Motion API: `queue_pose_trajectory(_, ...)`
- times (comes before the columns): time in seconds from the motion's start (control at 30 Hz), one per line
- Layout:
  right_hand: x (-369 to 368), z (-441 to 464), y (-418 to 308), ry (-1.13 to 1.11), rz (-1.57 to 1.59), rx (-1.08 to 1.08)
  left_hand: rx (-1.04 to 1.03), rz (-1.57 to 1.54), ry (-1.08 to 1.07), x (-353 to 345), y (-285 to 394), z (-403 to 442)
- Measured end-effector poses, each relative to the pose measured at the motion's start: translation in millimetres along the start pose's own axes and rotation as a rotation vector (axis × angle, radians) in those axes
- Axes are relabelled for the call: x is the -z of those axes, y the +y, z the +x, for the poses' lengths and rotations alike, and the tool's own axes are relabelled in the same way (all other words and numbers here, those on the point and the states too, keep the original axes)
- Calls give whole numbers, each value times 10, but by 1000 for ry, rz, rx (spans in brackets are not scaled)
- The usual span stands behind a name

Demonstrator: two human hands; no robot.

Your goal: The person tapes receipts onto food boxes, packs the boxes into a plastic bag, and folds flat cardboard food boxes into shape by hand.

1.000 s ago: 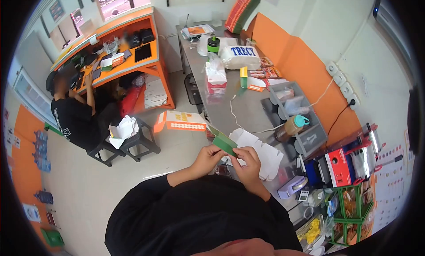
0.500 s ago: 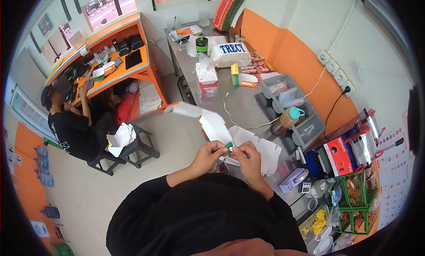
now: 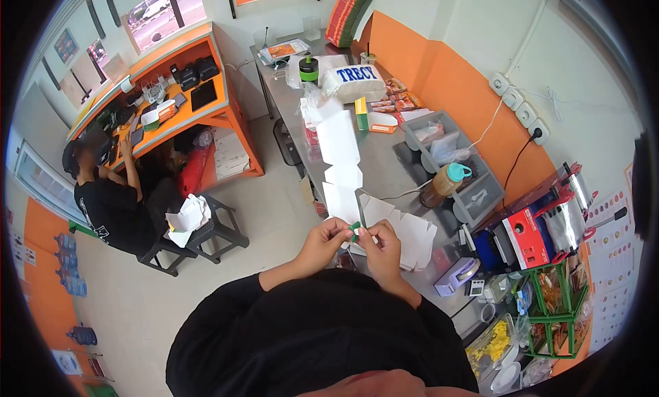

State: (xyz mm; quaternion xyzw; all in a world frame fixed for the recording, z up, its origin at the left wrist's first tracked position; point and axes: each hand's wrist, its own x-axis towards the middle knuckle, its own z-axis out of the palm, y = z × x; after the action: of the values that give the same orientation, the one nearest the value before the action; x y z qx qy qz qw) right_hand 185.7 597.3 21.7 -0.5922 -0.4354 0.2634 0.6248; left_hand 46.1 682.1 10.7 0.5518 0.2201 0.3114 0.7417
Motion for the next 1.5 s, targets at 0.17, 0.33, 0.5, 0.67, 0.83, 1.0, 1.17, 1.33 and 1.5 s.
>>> queue_pose_trajectory(0.17, -73, -11, -126, 47, -5, 45, -6, 19, 35, -7, 40, -27)
queue_pose_trajectory(0.33, -72, -2, -139, -10, -42, 106, -42, 19, 34, 24, 12, -26)
queue_pose_trajectory(0.5, 13, 4, -138, -130, -110, 116, -78, -25, 23, 25, 49, 5)
queue_pose_trajectory(0.67, 66, -3, -92, -167, -8, 112, -91, -90, -24, 47, 37, 29)
queue_pose_trajectory(0.83, 70, 39, -69, -191, -114, 218, -77, -118, -54, 5, 17, 15)
queue_pose_trajectory(1.0, 171, 47, -251, -281, -417, 124, 59, -82, -191, 33, 39, -31)
queue_pose_trajectory(1.17, 166, 63, -149, -313, -800, 525, 84, -134, 46, 80, 162, 68)
queue_pose_trajectory(1.33, 185, 58, -303, -505, -875, 630, 286, -59, 252, 262, 327, 208)
queue_pose_trajectory(1.5, 192, 55, -221, -463, -849, 744, 394, -98, 210, 449, 254, 237)
